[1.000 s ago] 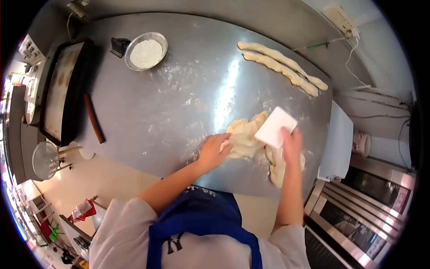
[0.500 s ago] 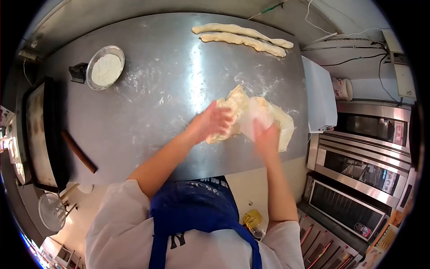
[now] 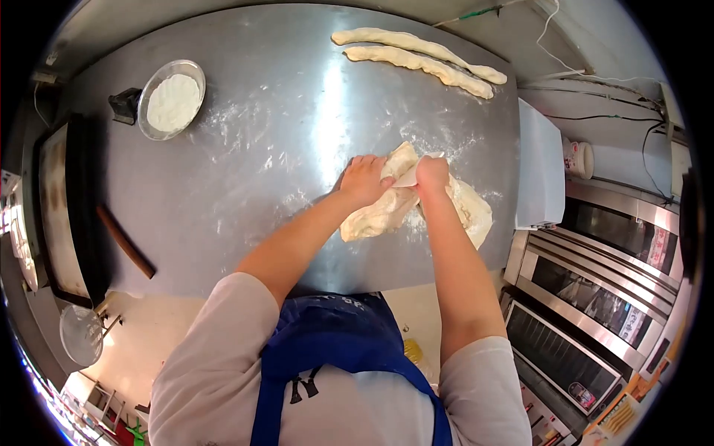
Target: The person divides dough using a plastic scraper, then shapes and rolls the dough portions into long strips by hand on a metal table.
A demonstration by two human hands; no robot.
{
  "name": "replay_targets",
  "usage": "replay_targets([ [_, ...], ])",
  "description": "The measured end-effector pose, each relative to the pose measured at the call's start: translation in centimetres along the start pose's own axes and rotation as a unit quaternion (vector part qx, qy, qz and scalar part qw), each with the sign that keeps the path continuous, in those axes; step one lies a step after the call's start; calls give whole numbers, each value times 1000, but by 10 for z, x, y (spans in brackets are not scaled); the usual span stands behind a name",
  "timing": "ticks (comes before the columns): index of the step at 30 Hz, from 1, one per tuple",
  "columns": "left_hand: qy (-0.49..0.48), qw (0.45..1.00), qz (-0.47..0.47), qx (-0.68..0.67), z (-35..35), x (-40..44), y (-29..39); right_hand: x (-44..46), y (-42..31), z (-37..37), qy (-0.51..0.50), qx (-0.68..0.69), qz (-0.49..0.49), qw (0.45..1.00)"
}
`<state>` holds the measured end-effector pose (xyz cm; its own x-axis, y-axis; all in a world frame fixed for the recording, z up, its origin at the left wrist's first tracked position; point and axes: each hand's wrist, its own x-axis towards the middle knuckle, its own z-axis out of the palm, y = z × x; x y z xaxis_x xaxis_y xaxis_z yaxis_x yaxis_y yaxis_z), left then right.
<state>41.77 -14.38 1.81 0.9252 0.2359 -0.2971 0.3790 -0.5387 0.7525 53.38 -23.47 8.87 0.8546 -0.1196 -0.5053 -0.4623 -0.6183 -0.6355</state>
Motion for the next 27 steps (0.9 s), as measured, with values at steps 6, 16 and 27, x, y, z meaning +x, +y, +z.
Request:
replay_targets([
  [6, -18, 999, -41, -15, 1, 11, 4, 27, 21, 20, 10, -7, -50, 999],
  [16, -31, 989, -116, -85, 0, 28, 8, 48, 35, 22, 14, -44, -149, 988],
  [27, -37, 865, -174, -470, -16, 38, -13, 14, 24, -34, -96, 29, -255, 962],
])
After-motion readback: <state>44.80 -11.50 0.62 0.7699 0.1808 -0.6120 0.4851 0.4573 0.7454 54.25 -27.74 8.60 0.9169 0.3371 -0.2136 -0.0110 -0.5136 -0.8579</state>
